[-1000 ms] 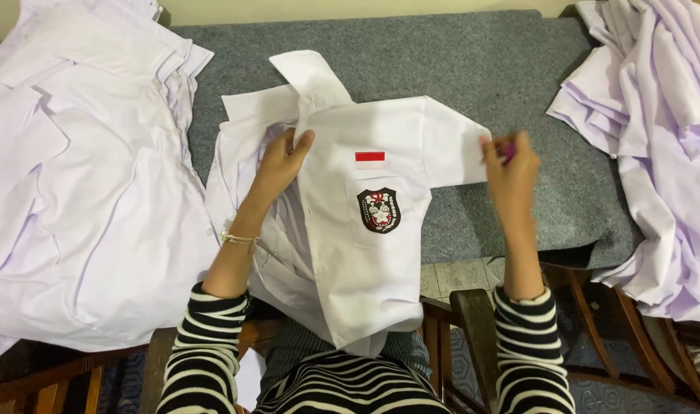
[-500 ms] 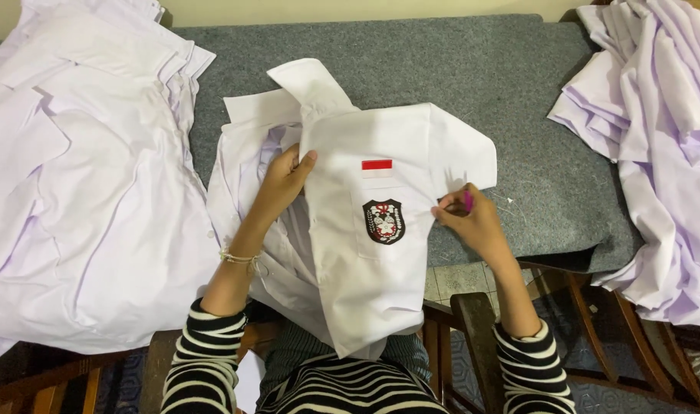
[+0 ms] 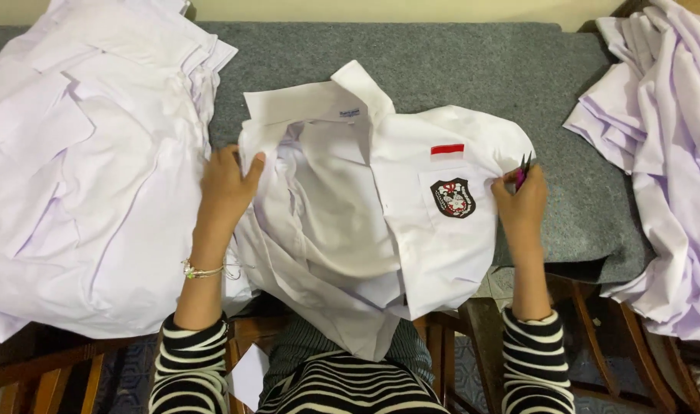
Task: The person sits with a white shirt in their lap and uses small scissors to trim loose threads from the collar, sleeves, and hem. They turn the shirt over to access different areas and continue cutting stray threads from the fabric.
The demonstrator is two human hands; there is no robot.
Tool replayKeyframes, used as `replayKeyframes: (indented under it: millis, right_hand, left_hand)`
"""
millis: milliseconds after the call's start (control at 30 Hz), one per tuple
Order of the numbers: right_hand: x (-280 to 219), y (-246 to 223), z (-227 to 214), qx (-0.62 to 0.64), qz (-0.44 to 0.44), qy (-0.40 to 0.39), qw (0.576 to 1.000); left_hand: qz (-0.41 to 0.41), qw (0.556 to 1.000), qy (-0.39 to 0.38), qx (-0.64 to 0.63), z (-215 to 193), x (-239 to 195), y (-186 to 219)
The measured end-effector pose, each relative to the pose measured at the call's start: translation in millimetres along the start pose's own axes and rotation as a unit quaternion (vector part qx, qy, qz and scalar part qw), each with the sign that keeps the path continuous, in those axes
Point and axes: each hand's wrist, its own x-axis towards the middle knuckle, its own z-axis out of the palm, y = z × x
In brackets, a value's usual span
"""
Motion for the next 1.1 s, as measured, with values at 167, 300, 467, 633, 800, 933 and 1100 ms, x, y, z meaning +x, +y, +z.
replayKeyframes:
  millis: [167,300,467,633,800,933,1100]
  right_hand:
    - [-6.9,-88.7,5.4,0.049,-0.090,0.027,0.994]
    - [-11.5,-161.5,20.7,0.042,-0.100,-0.124,0.986]
    - [31.8,-93.1,80.9,-0.169,-0.139,-0.154,0.964]
    - [65.0,-79.7,99.1,-0.174,0.002,-0.251,0.952]
    - [112.9,-107.1,70.0,-0.055,-0.110,-0.122,0.985]
    - [154.8,-112.4,65.1,-0.016,-0.150,-0.046,0.987]
    - [205.1,-112.8,69.4,0.036,-0.138,0.068,0.987]
  left_hand:
    - [-0.017,0.998,-0.055,-0.038,1.7,2.3,7.1]
    - [0.008,0.985,-0.108,-0.136,-31.1,-3.4,63.3]
    - [0.005,0.965,-0.194,-0.173,-28.1,-8.2,68.8]
    - [0.052,0.953,-0.177,-0.242,17.4,25.5,43.9]
    - [0.246,0.903,0.011,-0.352,17.7,84.1,84.3]
    - [0.291,0.903,0.037,-0.315,-21.5,108.8,131.3]
    - [0.244,0.945,0.200,-0.092,-7.0,203.3,113.5]
